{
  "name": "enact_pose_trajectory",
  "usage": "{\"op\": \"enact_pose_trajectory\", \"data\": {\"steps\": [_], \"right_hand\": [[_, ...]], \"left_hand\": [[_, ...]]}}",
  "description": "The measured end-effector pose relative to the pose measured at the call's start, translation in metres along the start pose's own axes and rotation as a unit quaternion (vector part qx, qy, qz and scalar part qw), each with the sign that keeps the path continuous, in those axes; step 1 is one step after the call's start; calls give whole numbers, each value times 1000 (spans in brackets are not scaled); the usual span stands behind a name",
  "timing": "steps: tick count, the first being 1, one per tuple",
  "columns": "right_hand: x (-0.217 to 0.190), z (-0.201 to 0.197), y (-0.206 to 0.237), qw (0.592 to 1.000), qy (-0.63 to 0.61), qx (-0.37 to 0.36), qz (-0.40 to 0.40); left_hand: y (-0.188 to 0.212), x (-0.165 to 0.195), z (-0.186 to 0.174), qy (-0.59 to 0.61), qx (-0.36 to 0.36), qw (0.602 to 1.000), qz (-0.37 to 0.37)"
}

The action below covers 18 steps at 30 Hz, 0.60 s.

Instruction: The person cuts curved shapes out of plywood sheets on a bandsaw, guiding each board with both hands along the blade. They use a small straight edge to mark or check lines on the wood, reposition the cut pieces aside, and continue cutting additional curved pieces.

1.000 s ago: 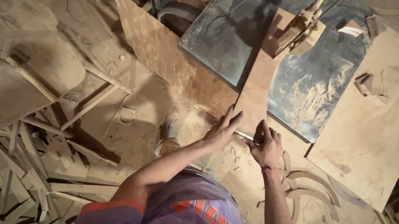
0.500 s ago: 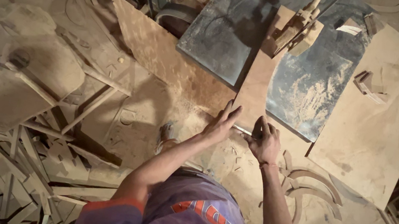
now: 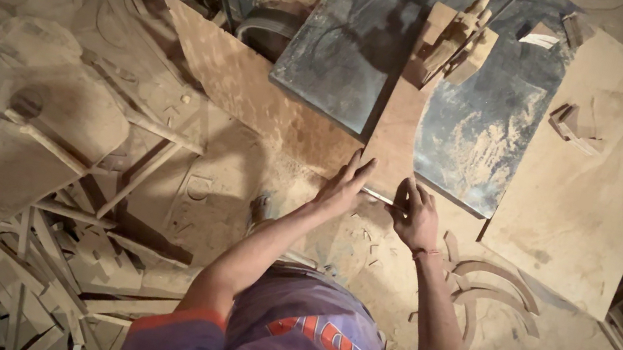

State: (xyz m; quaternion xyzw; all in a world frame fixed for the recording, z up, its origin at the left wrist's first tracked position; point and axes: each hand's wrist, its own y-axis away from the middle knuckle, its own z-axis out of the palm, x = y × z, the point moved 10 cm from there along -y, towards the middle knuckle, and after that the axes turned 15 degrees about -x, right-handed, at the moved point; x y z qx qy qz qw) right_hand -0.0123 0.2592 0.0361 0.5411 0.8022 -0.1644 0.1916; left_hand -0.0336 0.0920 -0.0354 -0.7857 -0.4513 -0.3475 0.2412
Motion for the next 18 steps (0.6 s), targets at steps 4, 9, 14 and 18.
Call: {"op": "enact_pose_trajectory", "data": {"steps": [4,9,14,18], "right_hand": [[2,-4,-3,1000,-11,7,-7],[2,-6,-5,1000,-18,13,16],[-1,-9,-9,999,-9,28,22],[4,-6,-13,998,-26,15,54]], "left_hand": [[-5,2,-5,-31,10,999,3],[-9,0,-8,-44,-3,999,-5],[-13,5,-18,-105,34,994,20],[-14,7,-24,-111,58,991,36]]}}
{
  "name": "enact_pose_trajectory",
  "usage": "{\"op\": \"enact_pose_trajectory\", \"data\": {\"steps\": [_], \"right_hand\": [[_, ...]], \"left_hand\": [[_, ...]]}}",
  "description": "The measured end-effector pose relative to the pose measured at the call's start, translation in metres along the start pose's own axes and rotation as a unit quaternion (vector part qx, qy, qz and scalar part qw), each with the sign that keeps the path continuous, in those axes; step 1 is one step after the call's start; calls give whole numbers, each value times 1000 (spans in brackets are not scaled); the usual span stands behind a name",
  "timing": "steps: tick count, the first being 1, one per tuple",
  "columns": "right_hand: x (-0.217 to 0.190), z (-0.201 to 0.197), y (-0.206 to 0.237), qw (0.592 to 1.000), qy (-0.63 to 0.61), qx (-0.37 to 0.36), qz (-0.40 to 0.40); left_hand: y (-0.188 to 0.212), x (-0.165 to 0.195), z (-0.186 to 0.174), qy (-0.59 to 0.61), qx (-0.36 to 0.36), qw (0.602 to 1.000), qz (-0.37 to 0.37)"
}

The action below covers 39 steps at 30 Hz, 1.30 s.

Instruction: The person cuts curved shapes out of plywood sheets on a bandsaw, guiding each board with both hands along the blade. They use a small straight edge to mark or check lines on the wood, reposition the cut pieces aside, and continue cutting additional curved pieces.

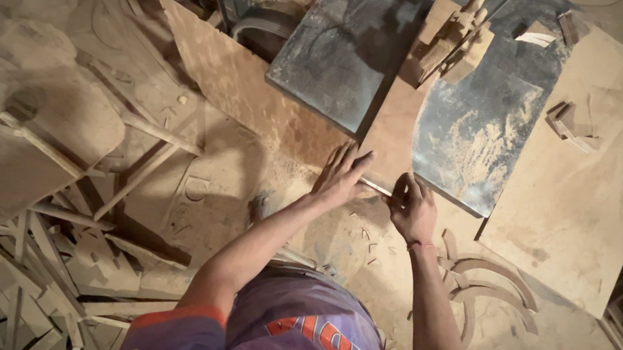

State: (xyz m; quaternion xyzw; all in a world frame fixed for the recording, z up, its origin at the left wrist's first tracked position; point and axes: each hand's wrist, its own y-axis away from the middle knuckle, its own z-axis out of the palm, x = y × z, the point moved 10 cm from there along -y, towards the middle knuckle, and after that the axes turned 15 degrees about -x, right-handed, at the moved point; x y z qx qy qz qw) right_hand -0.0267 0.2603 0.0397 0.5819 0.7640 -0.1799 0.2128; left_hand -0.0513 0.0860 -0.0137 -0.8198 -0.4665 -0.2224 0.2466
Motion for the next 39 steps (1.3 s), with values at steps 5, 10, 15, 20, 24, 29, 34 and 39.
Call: {"op": "enact_pose_trajectory", "data": {"steps": [5,10,15,20,24,29,34,39], "right_hand": [[-15,-9,-2,995,32,63,-65],[-18,-9,-8,997,21,55,-59],[-25,-11,-14,998,25,35,-45],[-36,-17,-20,998,19,43,-51],[-36,-13,-27,1000,18,5,-16],[-45,-19,-29,998,25,33,-40],[-42,-18,-34,997,34,49,-51],[-27,-13,-34,994,34,64,-76]], "left_hand": [[-3,-3,-7,4,14,1000,-2],[-7,-3,-13,8,9,1000,25],[-12,-9,-13,3,-13,1000,12],[-17,-12,-16,18,-4,1000,21],[-22,-14,-19,42,-7,999,24],[-26,-13,-29,-7,10,999,30],[-35,-22,-22,12,-37,999,-2],[-40,-27,-19,20,-48,999,-13]]}}
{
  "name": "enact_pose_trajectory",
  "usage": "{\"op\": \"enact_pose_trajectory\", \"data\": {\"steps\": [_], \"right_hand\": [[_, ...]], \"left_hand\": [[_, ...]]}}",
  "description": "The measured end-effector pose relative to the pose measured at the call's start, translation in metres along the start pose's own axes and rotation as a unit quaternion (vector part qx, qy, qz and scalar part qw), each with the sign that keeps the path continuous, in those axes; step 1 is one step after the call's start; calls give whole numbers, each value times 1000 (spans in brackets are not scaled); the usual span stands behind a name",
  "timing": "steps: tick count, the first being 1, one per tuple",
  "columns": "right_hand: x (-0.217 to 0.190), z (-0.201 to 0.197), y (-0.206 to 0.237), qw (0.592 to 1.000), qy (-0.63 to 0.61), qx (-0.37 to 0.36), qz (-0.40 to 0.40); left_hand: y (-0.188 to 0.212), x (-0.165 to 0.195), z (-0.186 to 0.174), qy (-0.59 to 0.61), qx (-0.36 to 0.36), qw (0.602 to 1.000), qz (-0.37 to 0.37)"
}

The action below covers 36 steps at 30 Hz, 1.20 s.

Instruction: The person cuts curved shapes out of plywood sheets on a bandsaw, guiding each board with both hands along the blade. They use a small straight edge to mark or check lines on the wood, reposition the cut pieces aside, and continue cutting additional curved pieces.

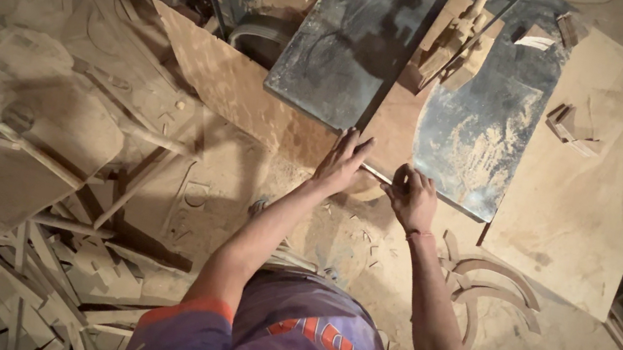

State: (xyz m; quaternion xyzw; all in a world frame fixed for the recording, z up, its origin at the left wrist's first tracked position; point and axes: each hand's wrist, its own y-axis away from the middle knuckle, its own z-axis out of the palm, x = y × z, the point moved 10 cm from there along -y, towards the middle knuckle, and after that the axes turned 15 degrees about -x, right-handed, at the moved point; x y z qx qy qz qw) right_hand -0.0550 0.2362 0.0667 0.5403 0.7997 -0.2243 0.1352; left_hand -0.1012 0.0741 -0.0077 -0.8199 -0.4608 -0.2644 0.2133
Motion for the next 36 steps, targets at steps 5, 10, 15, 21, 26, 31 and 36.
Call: {"op": "enact_pose_trajectory", "data": {"steps": [5,10,15,21,26,31,36], "right_hand": [[30,8,13,998,-39,-51,17],[44,8,24,998,-43,-41,32],[45,12,22,998,-14,-32,45],[48,13,17,997,-4,-18,70],[46,11,14,997,-16,-1,71],[46,11,8,997,-9,-1,79],[44,11,5,997,-2,4,78]], "left_hand": [[-1,2,-2,3,5,1000,12],[-6,3,-9,-3,15,1000,15],[-13,-2,-11,-17,-6,1000,-3],[-21,-5,-12,-30,-17,999,-20],[-27,-7,-15,-40,-21,999,-18],[-28,-6,-21,-27,-2,1000,6],[-27,9,-29,-57,43,996,46]]}}
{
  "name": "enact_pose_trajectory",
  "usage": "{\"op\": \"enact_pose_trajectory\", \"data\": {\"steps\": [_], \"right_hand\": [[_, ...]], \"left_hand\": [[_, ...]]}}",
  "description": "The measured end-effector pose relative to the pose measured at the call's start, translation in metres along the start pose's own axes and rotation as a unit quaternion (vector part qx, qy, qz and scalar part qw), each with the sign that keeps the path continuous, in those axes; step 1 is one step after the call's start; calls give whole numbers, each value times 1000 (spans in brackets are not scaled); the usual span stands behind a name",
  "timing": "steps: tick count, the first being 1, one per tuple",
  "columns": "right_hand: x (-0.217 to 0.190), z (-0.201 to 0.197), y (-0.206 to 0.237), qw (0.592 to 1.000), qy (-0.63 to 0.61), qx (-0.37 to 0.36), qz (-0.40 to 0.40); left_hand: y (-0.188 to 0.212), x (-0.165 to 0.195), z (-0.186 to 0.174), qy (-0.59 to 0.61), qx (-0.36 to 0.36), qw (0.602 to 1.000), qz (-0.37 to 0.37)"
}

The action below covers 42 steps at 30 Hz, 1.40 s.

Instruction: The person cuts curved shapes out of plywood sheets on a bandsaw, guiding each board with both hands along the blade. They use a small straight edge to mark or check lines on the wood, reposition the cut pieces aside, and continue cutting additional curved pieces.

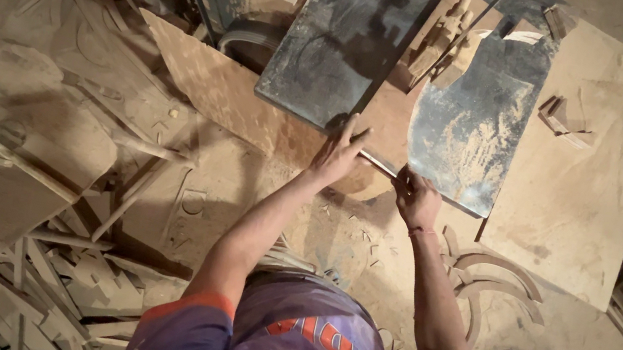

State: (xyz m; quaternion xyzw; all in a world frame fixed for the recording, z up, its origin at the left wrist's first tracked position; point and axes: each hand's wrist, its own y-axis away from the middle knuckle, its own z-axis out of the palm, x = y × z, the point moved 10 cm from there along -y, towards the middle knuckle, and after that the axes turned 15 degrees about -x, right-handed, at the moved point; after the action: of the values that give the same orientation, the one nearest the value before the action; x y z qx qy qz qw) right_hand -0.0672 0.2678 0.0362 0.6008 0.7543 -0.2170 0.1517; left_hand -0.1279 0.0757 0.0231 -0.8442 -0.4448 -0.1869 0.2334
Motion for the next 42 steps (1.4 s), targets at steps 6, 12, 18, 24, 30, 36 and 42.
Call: {"op": "enact_pose_trajectory", "data": {"steps": [6,12,18,24,30,36,42], "right_hand": [[0,2,-4,1000,-7,6,0],[2,4,-9,1000,-15,15,5],[-1,4,-12,999,11,34,9],[-10,2,-18,999,12,37,-13],[-16,2,-25,999,0,36,-7],[-24,-2,-30,998,6,53,-17],[-25,2,-35,999,6,41,-9]], "left_hand": [[0,-2,1,25,18,999,-17],[-6,-7,2,19,23,999,14],[-11,-12,-1,24,23,999,29],[-20,-14,-5,7,18,999,34],[-24,-16,-14,29,7,999,28],[-34,-21,-10,3,-29,1000,-2],[-35,-24,-17,-1,-24,1000,20]]}}
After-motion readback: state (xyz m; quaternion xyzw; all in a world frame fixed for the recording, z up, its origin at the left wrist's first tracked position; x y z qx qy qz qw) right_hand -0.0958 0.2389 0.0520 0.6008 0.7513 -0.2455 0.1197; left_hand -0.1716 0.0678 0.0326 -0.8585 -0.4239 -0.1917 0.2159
